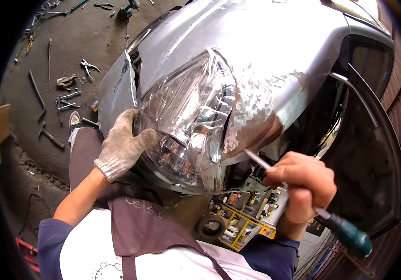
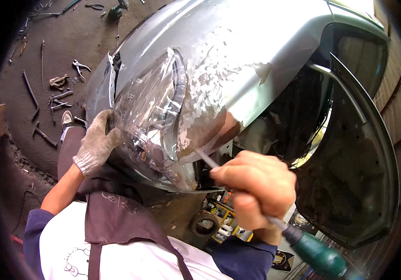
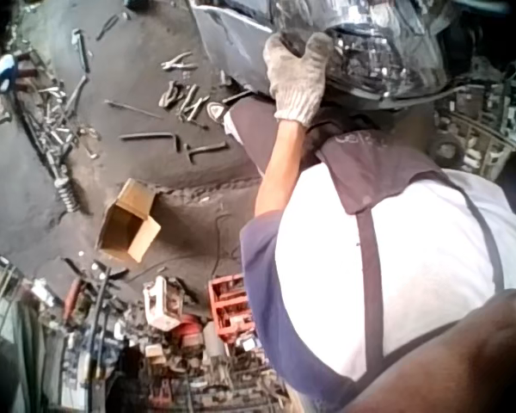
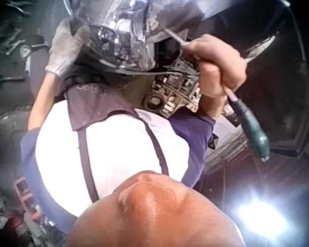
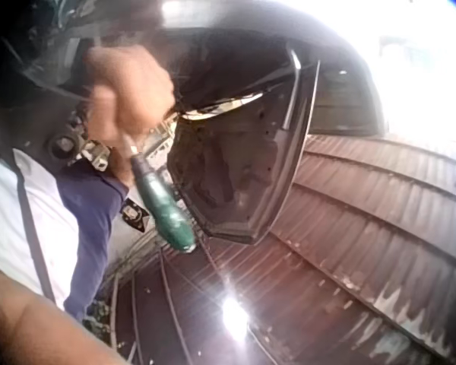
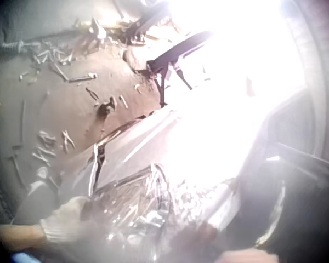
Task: The person removes a damaged headlight assembly from a silver car, then uses a hammer and a metal tool to straighten the surrounding body panel. Afterward, the person retrieves a replacement headlight from a box and fits it into the front of the car.
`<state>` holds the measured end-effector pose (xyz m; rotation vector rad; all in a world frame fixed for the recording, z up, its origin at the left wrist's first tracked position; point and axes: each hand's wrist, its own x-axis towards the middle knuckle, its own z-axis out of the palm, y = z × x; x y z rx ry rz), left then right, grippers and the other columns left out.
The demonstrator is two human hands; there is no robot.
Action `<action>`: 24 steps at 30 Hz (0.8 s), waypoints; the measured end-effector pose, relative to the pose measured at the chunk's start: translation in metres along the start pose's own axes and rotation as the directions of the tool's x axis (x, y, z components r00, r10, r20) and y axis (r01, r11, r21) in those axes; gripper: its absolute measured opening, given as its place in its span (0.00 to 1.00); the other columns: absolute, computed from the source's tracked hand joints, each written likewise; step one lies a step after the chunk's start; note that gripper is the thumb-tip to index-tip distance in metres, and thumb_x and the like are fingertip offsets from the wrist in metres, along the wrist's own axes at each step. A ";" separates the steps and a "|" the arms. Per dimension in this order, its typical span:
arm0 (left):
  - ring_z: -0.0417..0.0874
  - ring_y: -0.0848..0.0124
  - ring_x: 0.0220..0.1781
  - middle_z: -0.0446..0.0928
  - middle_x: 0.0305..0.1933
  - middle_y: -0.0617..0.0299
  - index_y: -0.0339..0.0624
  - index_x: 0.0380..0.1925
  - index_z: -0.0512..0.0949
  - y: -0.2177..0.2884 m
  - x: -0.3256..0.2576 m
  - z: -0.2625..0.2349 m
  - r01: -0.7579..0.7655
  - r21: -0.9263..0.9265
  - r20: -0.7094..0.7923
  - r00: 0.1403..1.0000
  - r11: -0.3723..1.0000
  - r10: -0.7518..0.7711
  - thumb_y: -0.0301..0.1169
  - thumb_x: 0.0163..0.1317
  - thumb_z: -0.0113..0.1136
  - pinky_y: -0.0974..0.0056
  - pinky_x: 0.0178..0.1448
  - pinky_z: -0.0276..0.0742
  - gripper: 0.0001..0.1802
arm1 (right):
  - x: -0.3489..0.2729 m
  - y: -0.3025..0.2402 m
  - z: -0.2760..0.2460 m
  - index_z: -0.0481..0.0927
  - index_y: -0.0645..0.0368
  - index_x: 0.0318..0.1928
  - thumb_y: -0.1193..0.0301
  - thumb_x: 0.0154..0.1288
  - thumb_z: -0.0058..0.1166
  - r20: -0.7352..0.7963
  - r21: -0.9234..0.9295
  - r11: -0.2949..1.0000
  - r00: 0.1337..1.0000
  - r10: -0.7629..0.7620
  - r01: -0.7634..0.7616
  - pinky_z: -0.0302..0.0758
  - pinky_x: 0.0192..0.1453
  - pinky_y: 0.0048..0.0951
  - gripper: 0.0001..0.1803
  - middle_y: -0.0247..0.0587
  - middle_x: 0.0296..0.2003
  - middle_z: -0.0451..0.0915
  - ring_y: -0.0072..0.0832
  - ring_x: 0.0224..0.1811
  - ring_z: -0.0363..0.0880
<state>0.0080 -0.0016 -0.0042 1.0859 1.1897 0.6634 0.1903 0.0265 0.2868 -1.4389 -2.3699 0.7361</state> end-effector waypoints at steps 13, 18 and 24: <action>0.76 0.48 0.62 0.74 0.58 0.39 0.30 0.60 0.69 0.004 -0.005 -0.001 0.071 -0.013 -0.009 0.997 0.997 -0.071 0.69 0.50 0.62 0.53 0.65 0.69 0.53 | -0.002 0.000 0.023 0.80 0.72 0.27 0.77 0.44 0.47 0.149 -0.140 0.985 0.986 -0.077 0.098 0.74 0.23 0.28 0.12 0.47 0.19 0.79 0.32 0.18 0.78; 0.76 0.48 0.61 0.75 0.57 0.39 0.30 0.59 0.70 0.004 -0.003 -0.005 0.082 -0.040 0.017 0.997 0.996 -0.081 0.70 0.50 0.62 0.54 0.65 0.69 0.53 | 0.002 -0.001 0.024 0.79 0.71 0.28 0.79 0.38 0.48 0.159 -0.101 0.986 0.980 -0.117 0.134 0.71 0.21 0.29 0.12 0.45 0.19 0.76 0.33 0.16 0.75; 0.76 0.48 0.62 0.74 0.57 0.38 0.30 0.59 0.70 0.003 -0.005 -0.008 0.059 -0.028 0.021 0.998 0.998 -0.059 0.72 0.49 0.60 0.53 0.66 0.68 0.55 | 0.002 0.000 0.026 0.79 0.70 0.28 0.80 0.36 0.49 0.151 -0.086 0.985 0.979 -0.138 0.152 0.70 0.20 0.30 0.12 0.44 0.19 0.75 0.34 0.16 0.74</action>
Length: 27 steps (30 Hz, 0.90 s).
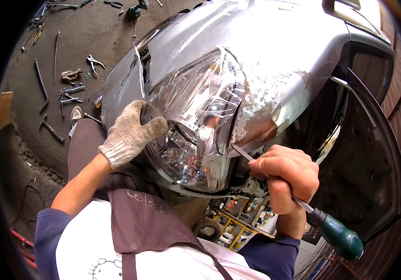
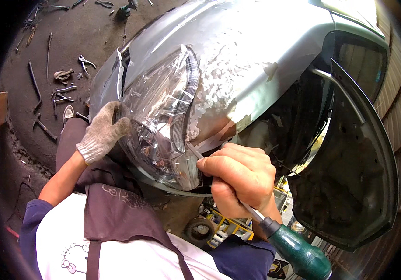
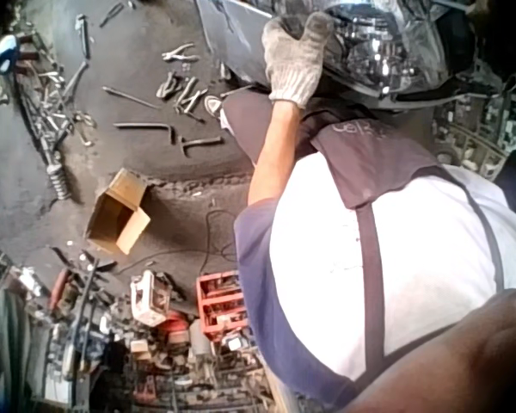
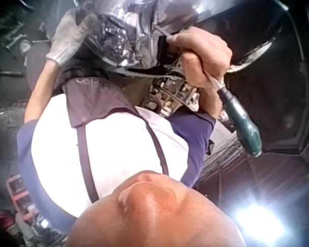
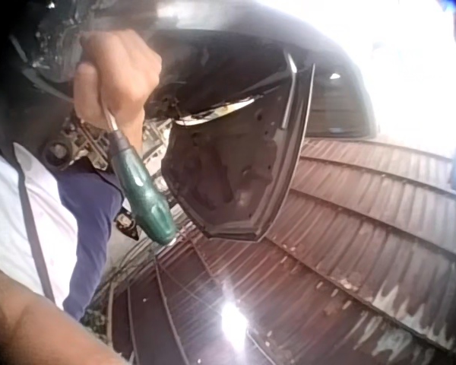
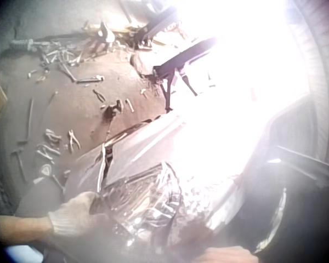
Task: The person removes a damaged headlight assembly from a silver car, then uses a hammer and a metal tool to straighten the surrounding body panel. Afterward, the person retrieves a replacement headlight from a box and fits it into the front of the car.
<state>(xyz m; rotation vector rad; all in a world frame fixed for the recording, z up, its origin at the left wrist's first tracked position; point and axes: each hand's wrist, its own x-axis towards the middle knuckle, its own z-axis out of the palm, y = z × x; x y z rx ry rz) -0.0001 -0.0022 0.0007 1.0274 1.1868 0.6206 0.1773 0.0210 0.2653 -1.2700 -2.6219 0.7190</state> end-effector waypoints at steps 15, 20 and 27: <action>0.74 0.48 0.65 0.73 0.60 0.37 0.28 0.62 0.67 0.000 -0.002 0.004 -0.007 -0.013 0.015 1.000 1.000 0.007 0.72 0.50 0.60 0.54 0.68 0.67 0.57 | 0.000 0.003 -0.006 0.80 0.71 0.26 0.78 0.40 0.44 0.037 -0.008 0.999 0.999 0.036 -0.036 0.75 0.24 0.28 0.12 0.45 0.19 0.79 0.31 0.18 0.78; 0.74 0.49 0.65 0.73 0.61 0.37 0.27 0.63 0.66 -0.002 -0.001 0.003 -0.018 -0.009 0.004 1.000 1.000 0.018 0.71 0.50 0.60 0.55 0.68 0.66 0.58 | 0.002 0.001 -0.008 0.80 0.71 0.26 0.78 0.40 0.44 0.053 -0.003 0.999 0.997 0.051 -0.051 0.75 0.24 0.28 0.12 0.46 0.19 0.79 0.31 0.17 0.78; 0.73 0.49 0.65 0.72 0.61 0.36 0.27 0.63 0.66 0.000 0.000 0.003 -0.016 -0.004 0.006 1.000 1.000 0.016 0.73 0.49 0.59 0.55 0.69 0.66 0.60 | 0.007 0.004 -0.011 0.80 0.69 0.25 0.78 0.41 0.44 0.068 0.031 0.996 0.995 0.076 -0.078 0.75 0.24 0.27 0.12 0.46 0.19 0.79 0.30 0.17 0.77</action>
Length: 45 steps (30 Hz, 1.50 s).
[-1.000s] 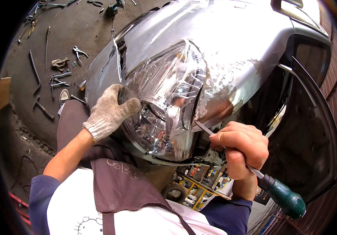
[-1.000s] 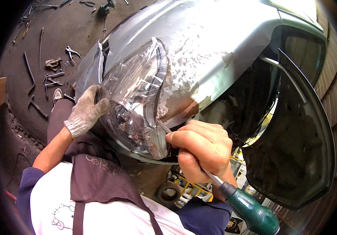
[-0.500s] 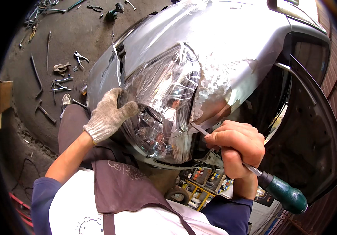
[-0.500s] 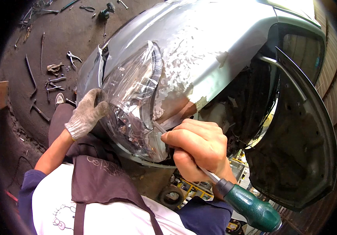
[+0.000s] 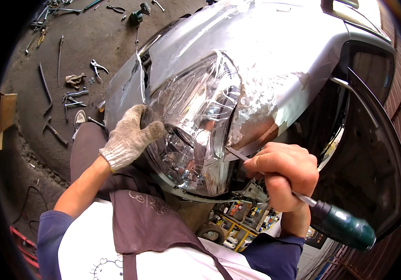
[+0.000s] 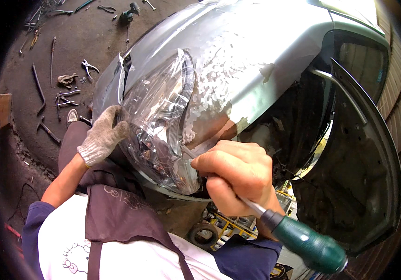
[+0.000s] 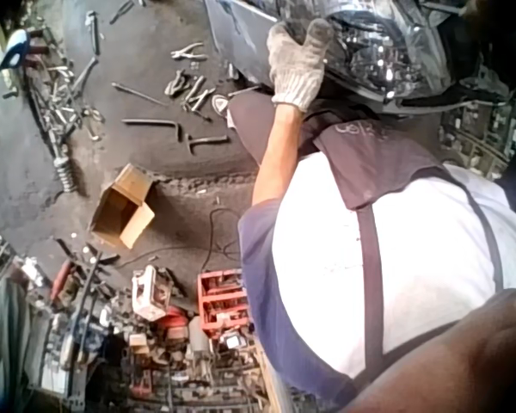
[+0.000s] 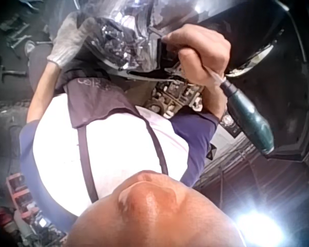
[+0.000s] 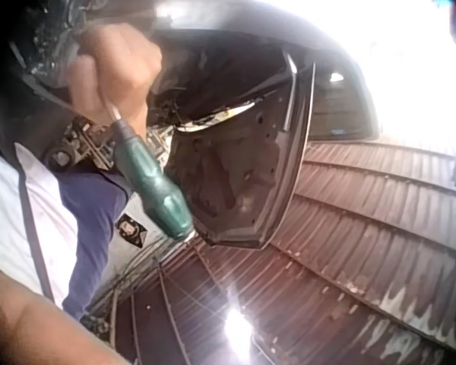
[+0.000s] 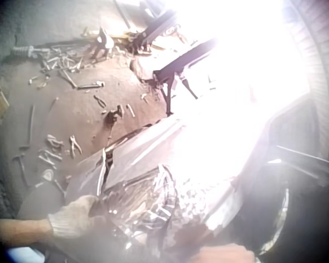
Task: The person removes a damaged headlight assembly from a silver car, then uses a hammer and a metal tool to straighten the surrounding body panel. Afterward, the person retrieves a replacement headlight from a box and fits it into the front of the car.
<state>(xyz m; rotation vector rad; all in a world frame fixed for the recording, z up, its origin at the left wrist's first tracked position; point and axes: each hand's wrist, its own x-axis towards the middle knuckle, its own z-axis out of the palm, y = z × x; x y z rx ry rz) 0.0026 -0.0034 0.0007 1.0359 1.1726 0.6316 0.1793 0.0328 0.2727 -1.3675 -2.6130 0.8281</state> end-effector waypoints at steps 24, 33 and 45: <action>0.74 0.50 0.65 0.72 0.61 0.38 0.26 0.63 0.66 -0.001 -0.002 0.001 0.000 -0.006 0.008 1.000 1.000 0.000 0.72 0.51 0.59 0.56 0.68 0.66 0.58 | 0.005 0.001 -0.001 0.79 0.68 0.24 0.77 0.39 0.44 0.022 -0.022 0.999 0.999 -0.037 0.037 0.73 0.23 0.27 0.11 0.45 0.18 0.78 0.30 0.16 0.76; 0.74 0.50 0.65 0.72 0.61 0.37 0.26 0.63 0.66 0.002 -0.002 0.001 0.005 -0.031 0.025 1.000 1.000 -0.004 0.76 0.49 0.56 0.55 0.68 0.66 0.61 | -0.022 -0.008 -0.037 0.80 0.70 0.26 0.74 0.50 0.45 -0.176 -0.055 0.998 0.984 0.014 -0.024 0.72 0.21 0.27 0.12 0.45 0.17 0.78 0.30 0.16 0.76; 0.75 0.48 0.64 0.73 0.59 0.36 0.27 0.61 0.67 -0.002 0.002 0.009 -0.020 -0.042 0.004 1.000 0.999 0.020 0.75 0.50 0.56 0.55 0.67 0.68 0.59 | -0.004 -0.001 -0.005 0.79 0.70 0.26 0.81 0.35 0.48 -0.024 -0.077 0.990 0.993 -0.120 0.117 0.74 0.22 0.29 0.12 0.46 0.19 0.77 0.34 0.17 0.76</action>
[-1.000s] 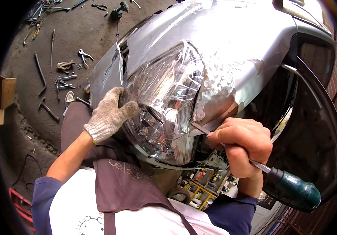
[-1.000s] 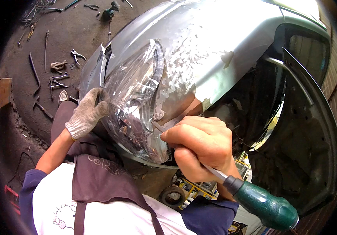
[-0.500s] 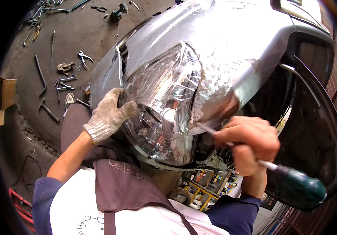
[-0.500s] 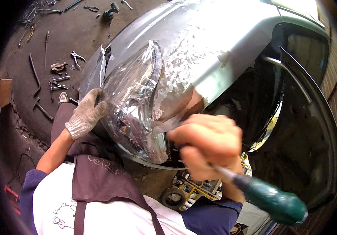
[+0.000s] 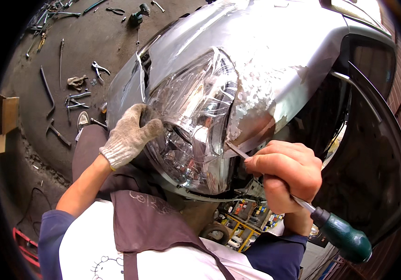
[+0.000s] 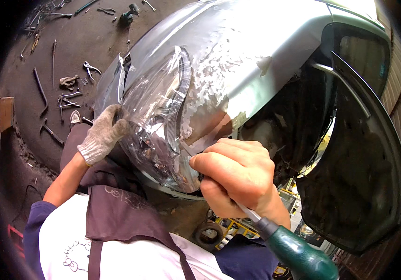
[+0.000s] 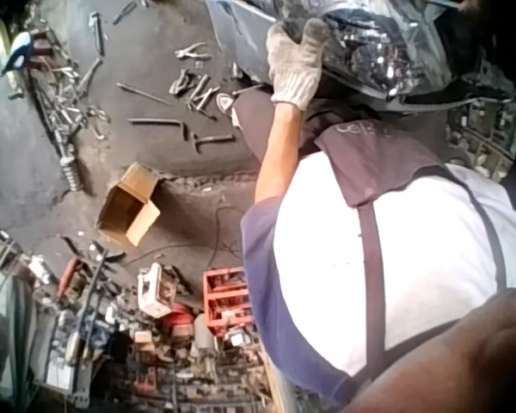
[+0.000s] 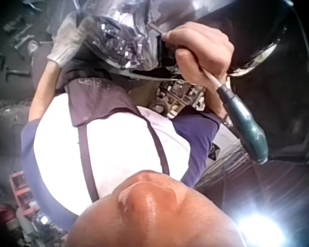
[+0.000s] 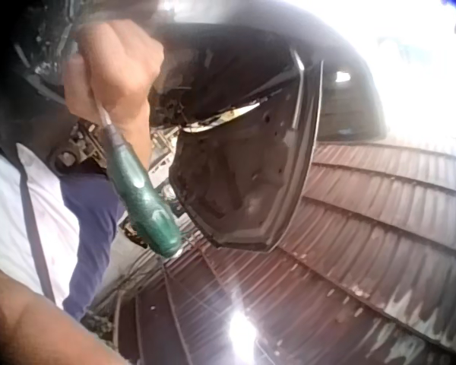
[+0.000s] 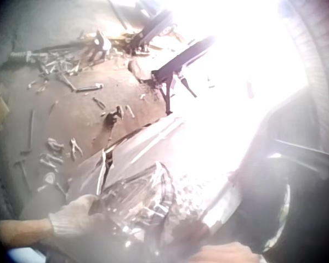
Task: The person removes a damaged headlight assembly from a silver car, then uses a hammer and a metal tool to straighten the surrounding body panel. Afterward, the person retrieves a replacement headlight from a box and fits it into the front of the car.
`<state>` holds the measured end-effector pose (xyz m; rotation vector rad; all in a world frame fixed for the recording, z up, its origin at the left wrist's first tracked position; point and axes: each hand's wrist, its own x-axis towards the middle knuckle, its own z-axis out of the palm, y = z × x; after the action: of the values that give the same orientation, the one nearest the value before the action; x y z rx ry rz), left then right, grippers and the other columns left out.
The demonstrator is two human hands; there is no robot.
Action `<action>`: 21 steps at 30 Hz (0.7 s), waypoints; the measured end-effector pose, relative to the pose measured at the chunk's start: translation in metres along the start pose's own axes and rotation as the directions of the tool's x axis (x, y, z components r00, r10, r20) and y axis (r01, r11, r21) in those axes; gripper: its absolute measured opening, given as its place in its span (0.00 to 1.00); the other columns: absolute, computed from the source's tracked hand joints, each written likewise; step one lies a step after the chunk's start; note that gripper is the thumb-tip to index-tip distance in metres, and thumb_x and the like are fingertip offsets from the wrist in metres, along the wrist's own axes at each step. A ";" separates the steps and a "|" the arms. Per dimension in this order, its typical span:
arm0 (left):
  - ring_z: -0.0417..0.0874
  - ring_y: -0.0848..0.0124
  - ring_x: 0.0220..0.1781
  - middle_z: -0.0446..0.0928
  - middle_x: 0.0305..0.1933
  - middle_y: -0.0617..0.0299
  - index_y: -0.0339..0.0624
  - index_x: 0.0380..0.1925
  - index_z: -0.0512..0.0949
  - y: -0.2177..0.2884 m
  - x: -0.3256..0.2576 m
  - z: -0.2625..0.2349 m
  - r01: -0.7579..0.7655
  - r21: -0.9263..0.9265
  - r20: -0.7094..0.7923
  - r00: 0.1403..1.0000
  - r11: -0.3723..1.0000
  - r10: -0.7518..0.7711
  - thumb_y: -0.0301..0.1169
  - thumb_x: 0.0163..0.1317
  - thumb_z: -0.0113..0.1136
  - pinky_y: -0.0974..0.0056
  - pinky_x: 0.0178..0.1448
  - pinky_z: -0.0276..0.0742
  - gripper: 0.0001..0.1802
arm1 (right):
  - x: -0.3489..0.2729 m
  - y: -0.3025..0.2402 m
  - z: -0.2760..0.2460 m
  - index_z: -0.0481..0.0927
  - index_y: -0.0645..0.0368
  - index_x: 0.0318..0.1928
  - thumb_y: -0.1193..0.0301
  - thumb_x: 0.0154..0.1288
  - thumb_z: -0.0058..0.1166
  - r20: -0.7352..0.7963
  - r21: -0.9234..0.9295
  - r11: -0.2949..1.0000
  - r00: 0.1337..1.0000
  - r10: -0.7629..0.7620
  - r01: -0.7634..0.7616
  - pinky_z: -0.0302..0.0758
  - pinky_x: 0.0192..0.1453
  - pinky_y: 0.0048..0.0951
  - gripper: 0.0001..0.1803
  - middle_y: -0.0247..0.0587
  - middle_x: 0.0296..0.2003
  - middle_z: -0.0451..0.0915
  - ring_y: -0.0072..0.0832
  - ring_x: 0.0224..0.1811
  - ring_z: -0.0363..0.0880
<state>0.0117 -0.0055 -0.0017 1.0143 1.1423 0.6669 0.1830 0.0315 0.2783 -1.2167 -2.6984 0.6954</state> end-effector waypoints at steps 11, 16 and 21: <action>0.74 0.48 0.64 0.73 0.60 0.38 0.27 0.62 0.66 0.003 -0.007 -0.012 -0.002 0.035 -0.013 1.000 0.999 0.002 0.72 0.50 0.60 0.55 0.68 0.66 0.58 | -0.027 -0.002 -0.036 0.79 0.71 0.27 0.76 0.53 0.41 -0.220 -0.236 0.965 0.974 0.061 -0.114 0.74 0.21 0.27 0.12 0.49 0.18 0.80 0.31 0.17 0.79; 0.74 0.49 0.64 0.73 0.60 0.38 0.26 0.62 0.66 0.003 -0.003 -0.010 0.017 0.013 0.013 1.000 1.000 -0.017 0.73 0.49 0.59 0.55 0.68 0.66 0.60 | -0.009 -0.006 -0.007 0.80 0.71 0.28 0.77 0.42 0.52 -0.145 -0.063 0.997 0.988 -0.048 0.039 0.71 0.18 0.29 0.11 0.48 0.20 0.78 0.33 0.16 0.76; 0.74 0.49 0.64 0.73 0.60 0.38 0.26 0.62 0.66 0.002 0.001 -0.002 0.029 -0.052 0.028 0.999 0.998 -0.028 0.73 0.49 0.60 0.55 0.68 0.66 0.59 | -0.003 0.000 0.000 0.79 0.69 0.27 0.81 0.33 0.54 -0.041 -0.075 0.995 0.997 -0.072 0.069 0.72 0.20 0.29 0.13 0.44 0.21 0.76 0.34 0.17 0.75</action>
<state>0.0103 -0.0032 -0.0005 0.9586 1.1083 0.6550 0.1849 0.0296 0.2781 -1.1314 -2.7385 0.5583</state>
